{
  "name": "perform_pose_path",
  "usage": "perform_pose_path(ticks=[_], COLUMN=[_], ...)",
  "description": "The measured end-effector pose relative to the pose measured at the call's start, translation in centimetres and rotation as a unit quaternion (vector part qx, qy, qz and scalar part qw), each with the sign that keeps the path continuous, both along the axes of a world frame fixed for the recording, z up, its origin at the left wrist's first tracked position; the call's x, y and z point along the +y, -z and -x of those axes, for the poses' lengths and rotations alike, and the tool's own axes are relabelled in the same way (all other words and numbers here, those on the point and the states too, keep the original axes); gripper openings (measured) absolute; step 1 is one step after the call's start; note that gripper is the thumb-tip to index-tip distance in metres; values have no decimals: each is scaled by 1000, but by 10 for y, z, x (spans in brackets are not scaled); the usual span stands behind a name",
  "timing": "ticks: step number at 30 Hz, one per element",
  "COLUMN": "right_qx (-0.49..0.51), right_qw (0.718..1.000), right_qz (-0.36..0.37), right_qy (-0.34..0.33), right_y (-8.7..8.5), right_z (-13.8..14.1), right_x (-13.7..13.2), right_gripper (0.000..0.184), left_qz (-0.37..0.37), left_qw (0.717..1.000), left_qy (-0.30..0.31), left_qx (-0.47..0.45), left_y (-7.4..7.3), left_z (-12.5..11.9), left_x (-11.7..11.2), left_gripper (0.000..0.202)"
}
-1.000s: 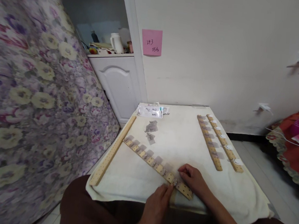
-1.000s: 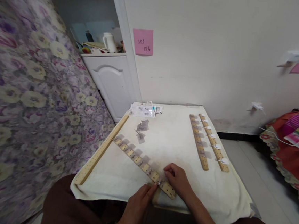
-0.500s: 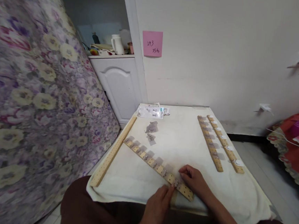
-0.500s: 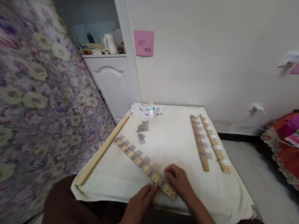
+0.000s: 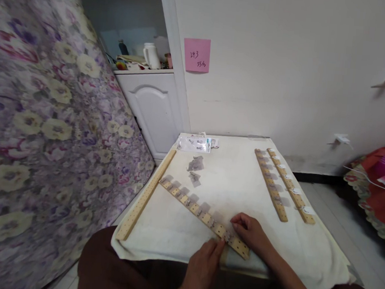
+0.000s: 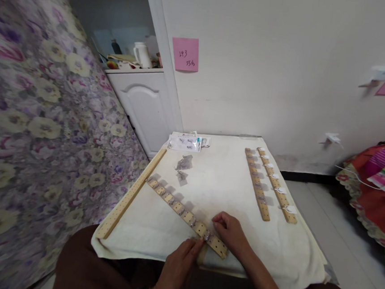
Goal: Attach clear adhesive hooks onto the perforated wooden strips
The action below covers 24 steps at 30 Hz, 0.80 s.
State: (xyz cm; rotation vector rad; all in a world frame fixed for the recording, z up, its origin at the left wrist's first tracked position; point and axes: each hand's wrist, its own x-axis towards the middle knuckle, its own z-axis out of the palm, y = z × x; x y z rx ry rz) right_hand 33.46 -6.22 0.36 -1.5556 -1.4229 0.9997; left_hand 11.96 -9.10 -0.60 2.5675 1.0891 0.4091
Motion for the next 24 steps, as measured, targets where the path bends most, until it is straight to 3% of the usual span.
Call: perform_pose_path(ticks=[9,17,24], right_qx=[-3,-13,-24], right_qw=[1000,1000,999], right_qz=[-1,-6,-22], right_qy=[0,9,9], right_y=[-4,-7,-7], right_z=[1,4,6], right_x=[-1,-4,-7], right_gripper=[11,12,14], left_qz=[-6,-55,-50], left_qw=[1000,998,997], left_qy=[0,5,4], left_qx=[28,36,58], left_y=[-1,11,4], left_z=[-1,-1,-3], left_x=[0,1,3], left_gripper=[62,65,62])
